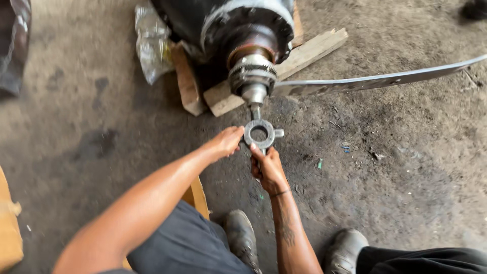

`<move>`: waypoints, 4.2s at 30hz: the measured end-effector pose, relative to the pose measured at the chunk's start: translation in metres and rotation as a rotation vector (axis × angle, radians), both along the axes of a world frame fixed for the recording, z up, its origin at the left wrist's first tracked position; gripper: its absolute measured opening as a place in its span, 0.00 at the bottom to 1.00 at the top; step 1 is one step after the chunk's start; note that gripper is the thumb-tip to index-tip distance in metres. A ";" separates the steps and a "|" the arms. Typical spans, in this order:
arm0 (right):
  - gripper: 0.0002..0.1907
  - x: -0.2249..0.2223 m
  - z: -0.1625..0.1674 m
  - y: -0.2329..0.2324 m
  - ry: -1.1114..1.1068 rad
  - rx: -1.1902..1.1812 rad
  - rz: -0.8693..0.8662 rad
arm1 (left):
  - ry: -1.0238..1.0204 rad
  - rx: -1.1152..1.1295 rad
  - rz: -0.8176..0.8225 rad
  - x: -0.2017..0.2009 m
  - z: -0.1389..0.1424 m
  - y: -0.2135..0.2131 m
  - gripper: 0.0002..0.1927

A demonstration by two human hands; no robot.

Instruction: The person uses a socket wrench and a metal rod to loosen and remove a nut from a mechanical part. They then remove a small ring from the shaft and place the tools on the floor.

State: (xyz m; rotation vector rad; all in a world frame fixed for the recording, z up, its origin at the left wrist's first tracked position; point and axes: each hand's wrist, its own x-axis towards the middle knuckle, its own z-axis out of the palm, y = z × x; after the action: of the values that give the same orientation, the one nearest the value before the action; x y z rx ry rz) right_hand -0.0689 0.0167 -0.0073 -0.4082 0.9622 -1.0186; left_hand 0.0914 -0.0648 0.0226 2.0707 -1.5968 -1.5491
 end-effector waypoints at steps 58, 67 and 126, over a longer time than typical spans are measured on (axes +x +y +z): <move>0.18 -0.013 -0.015 0.001 -0.054 -0.067 -0.078 | -0.771 0.230 -0.134 0.104 0.057 0.228 0.45; 0.14 -0.021 -0.006 0.005 -0.082 0.000 -0.064 | -0.823 0.201 0.248 0.087 -0.074 0.315 0.27; 0.11 0.017 -0.001 0.009 -0.027 -0.011 -0.264 | -0.160 -0.452 -0.562 0.120 0.085 0.040 0.29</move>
State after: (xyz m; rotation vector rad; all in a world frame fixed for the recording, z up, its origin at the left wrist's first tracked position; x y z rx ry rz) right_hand -0.0522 0.0259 -0.0088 -0.2804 1.0041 -1.2654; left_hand 0.2115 -0.0249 0.1076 1.6133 -2.4630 -0.9934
